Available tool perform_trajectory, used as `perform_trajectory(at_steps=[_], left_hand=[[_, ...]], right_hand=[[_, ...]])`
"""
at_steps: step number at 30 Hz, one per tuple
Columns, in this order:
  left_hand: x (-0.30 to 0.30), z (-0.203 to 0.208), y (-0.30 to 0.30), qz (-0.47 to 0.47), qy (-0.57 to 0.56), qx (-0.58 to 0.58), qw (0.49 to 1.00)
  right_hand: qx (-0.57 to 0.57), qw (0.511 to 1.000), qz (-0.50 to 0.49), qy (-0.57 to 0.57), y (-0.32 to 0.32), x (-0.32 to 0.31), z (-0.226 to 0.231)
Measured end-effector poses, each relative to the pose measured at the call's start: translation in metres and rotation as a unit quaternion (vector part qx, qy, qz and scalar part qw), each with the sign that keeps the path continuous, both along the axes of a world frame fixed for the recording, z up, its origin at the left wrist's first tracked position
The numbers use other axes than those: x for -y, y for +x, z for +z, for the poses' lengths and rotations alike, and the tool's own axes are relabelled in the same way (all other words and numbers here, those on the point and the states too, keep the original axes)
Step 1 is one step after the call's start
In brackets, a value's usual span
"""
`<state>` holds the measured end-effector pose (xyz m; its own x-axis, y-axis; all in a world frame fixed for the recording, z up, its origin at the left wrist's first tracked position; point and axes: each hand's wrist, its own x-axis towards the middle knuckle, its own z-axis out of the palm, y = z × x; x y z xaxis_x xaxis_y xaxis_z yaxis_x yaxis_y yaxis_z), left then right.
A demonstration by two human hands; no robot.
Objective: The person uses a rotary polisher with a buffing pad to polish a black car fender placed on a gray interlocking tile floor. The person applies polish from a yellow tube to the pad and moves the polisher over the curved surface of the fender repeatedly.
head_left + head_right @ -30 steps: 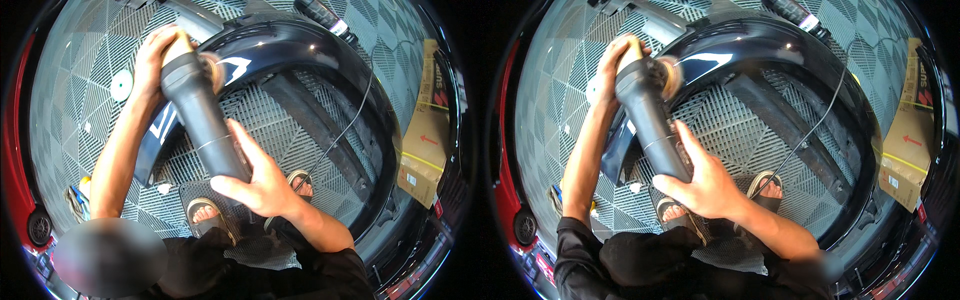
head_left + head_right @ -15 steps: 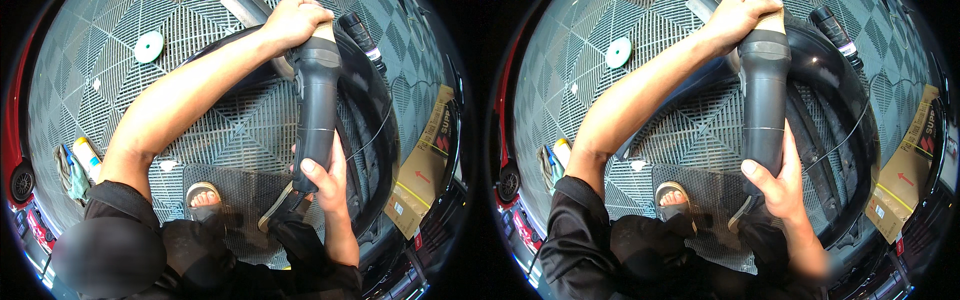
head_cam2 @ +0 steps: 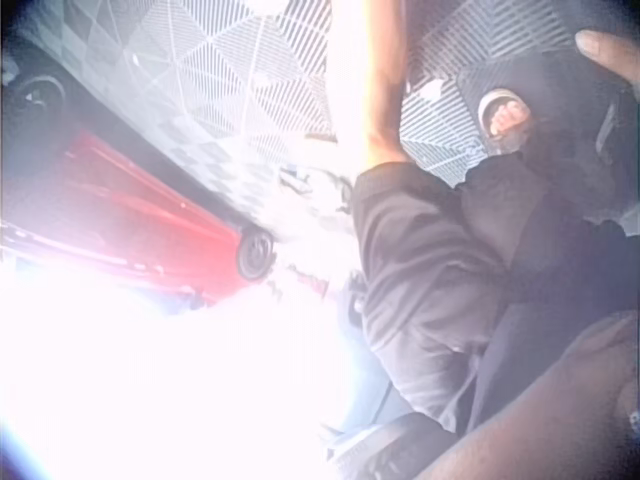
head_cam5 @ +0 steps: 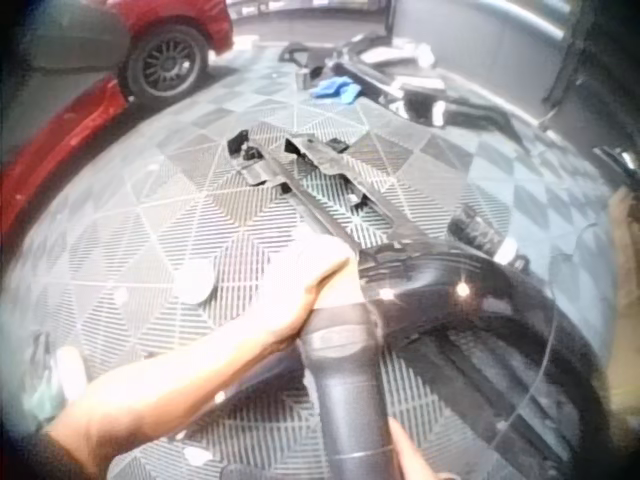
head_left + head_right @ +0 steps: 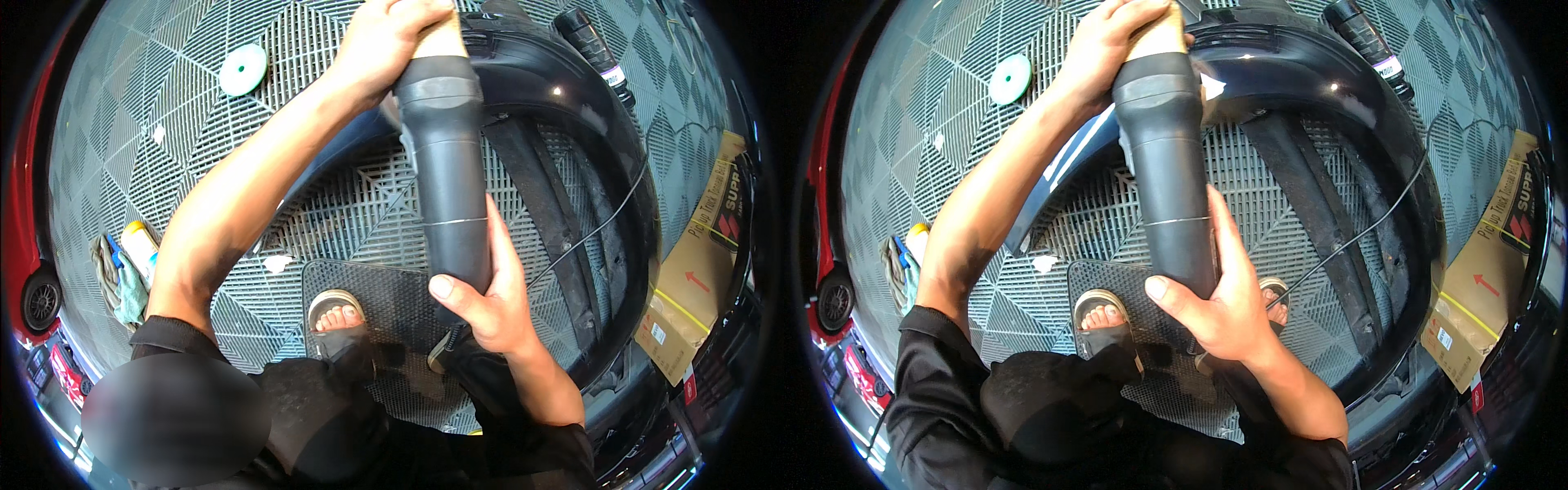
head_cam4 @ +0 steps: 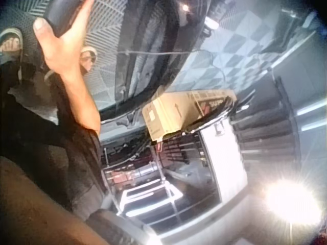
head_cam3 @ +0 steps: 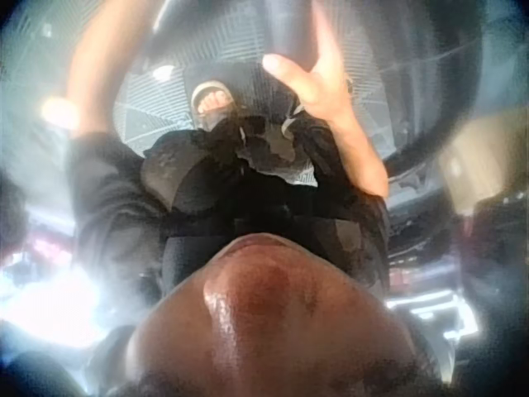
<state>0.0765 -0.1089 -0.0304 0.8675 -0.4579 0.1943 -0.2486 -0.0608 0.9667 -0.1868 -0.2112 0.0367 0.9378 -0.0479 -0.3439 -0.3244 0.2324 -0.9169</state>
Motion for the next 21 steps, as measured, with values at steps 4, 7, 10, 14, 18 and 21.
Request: perform_trajectory(at_steps=[4, 7, 10, 14, 18, 21], left_hand=[[-0.018, -0.007, -0.010, 0.024, -0.142, -0.208, 0.968], [-0.034, -0.010, -0.012, 0.060, -0.100, -0.151, 0.982], [-0.048, -0.009, -0.017, 0.051, -0.120, -0.183, 0.975], [-0.069, -0.004, -0.021, 0.027, -0.164, -0.257, 0.952], [-0.089, -0.004, -0.026, 0.063, -0.151, -0.252, 0.954], [-0.109, -0.005, -0.030, 0.073, -0.154, -0.276, 0.946]], right_hand=[[0.005, 0.999, 0.034, -0.023, -0.002, -0.006, -0.001], [0.009, 0.999, 0.041, -0.032, -0.003, -0.014, -0.006], [0.007, 0.998, 0.051, -0.026, -0.005, -0.022, -0.010], [-0.011, 0.997, 0.071, -0.019, -0.005, -0.032, -0.010], [-0.027, 0.994, 0.103, 0.006, -0.004, -0.041, -0.009], [-0.032, 0.992, 0.121, 0.003, -0.002, -0.051, -0.009]])
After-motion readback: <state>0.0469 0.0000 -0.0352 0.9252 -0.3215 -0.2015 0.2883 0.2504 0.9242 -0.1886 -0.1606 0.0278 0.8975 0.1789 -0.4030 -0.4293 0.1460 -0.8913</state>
